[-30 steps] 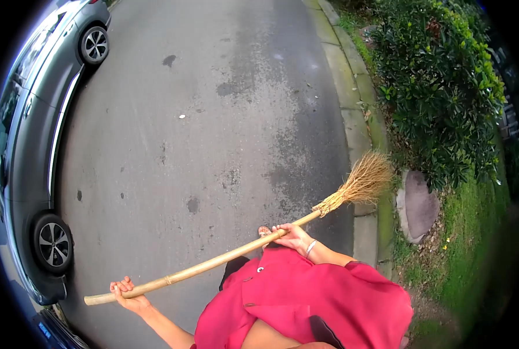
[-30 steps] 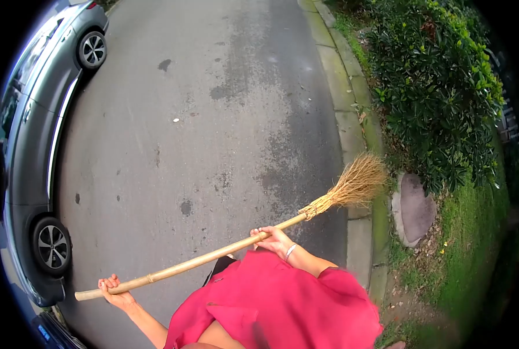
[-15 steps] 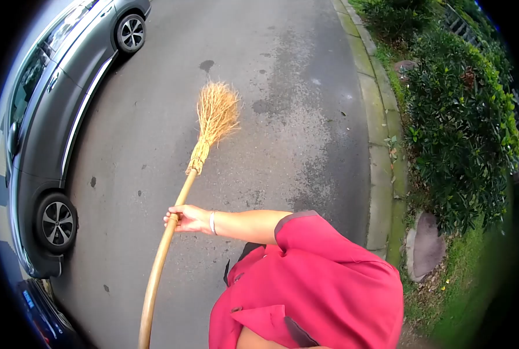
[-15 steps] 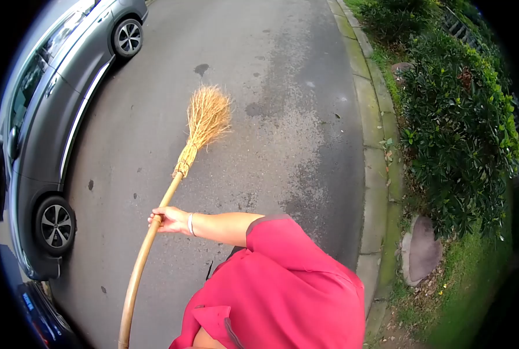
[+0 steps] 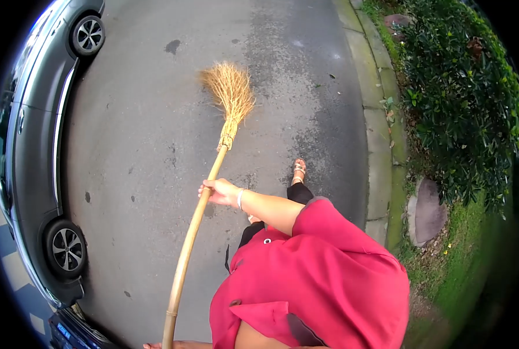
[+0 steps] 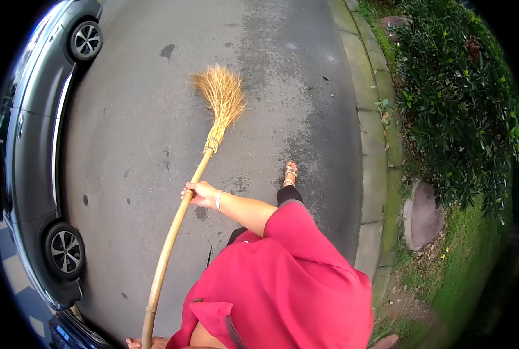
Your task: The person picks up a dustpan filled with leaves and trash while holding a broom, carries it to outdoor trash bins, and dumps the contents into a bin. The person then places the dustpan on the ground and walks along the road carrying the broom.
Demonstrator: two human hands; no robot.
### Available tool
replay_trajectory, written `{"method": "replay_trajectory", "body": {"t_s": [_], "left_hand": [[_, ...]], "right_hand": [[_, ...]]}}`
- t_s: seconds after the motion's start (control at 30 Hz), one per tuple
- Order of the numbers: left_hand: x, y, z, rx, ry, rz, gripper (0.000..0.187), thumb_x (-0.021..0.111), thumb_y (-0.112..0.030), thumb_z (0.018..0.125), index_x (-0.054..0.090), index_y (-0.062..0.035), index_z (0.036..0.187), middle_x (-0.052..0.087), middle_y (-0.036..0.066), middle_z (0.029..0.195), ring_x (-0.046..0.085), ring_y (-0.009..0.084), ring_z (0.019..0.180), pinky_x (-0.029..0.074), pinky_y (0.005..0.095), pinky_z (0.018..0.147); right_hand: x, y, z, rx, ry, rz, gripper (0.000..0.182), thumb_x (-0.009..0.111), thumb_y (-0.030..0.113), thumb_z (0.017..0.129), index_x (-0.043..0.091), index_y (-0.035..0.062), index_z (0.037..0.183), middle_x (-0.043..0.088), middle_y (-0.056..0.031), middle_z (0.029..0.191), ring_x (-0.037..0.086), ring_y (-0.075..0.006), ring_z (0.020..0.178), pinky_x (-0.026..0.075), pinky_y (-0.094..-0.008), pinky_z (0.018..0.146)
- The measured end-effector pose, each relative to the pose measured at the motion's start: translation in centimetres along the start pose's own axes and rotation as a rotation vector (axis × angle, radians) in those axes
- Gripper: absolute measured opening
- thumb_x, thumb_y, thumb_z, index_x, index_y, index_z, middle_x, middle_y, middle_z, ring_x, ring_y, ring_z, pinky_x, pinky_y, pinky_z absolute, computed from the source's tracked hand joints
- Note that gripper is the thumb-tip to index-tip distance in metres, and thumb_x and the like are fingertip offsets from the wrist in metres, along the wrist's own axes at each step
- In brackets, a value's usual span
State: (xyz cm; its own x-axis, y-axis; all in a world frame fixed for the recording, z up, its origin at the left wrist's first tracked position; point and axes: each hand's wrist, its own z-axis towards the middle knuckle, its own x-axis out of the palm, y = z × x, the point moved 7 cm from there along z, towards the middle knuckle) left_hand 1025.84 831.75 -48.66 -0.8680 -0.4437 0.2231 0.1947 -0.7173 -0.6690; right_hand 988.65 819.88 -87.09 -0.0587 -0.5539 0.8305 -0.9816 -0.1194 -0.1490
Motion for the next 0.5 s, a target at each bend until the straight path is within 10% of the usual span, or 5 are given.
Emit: {"method": "replay_trajectory", "body": {"t_s": [0.27, 0.5], "left_hand": [[28.7, 8.7, -13.0, -0.719, 0.274, -0.348, 0.015, 0.043, -0.012, 0.08, 0.035, -0.0099, 0.067, 0.024, -0.001, 0.056, 0.025, 0.0107, 0.052, 0.034, 0.0324, 0.075], [40.3, 7.4, -11.6, -0.656, 0.524, -0.506, 0.018, 0.047, -0.017, 0.082, 0.04, -0.0093, 0.067, 0.031, -0.001, 0.061, 0.036, 0.0126, 0.062, 0.036, 0.0357, 0.084]], "right_hand": [[-14.0, 26.2, -21.2, -0.528, -0.393, 0.222, 0.008, 0.044, 0.003, 0.086, 0.041, -0.0027, 0.089, 0.046, -0.0141, 0.082, 0.05, -0.0267, 0.077, 0.045, -0.0446, 0.082], [-7.6, 32.6, -25.7, -0.445, -0.054, 0.428, 0.008, 0.051, -0.002, 0.08, 0.045, -0.004, 0.085, 0.047, -0.0162, 0.086, 0.051, -0.0304, 0.087, 0.041, -0.0488, 0.09]]}}
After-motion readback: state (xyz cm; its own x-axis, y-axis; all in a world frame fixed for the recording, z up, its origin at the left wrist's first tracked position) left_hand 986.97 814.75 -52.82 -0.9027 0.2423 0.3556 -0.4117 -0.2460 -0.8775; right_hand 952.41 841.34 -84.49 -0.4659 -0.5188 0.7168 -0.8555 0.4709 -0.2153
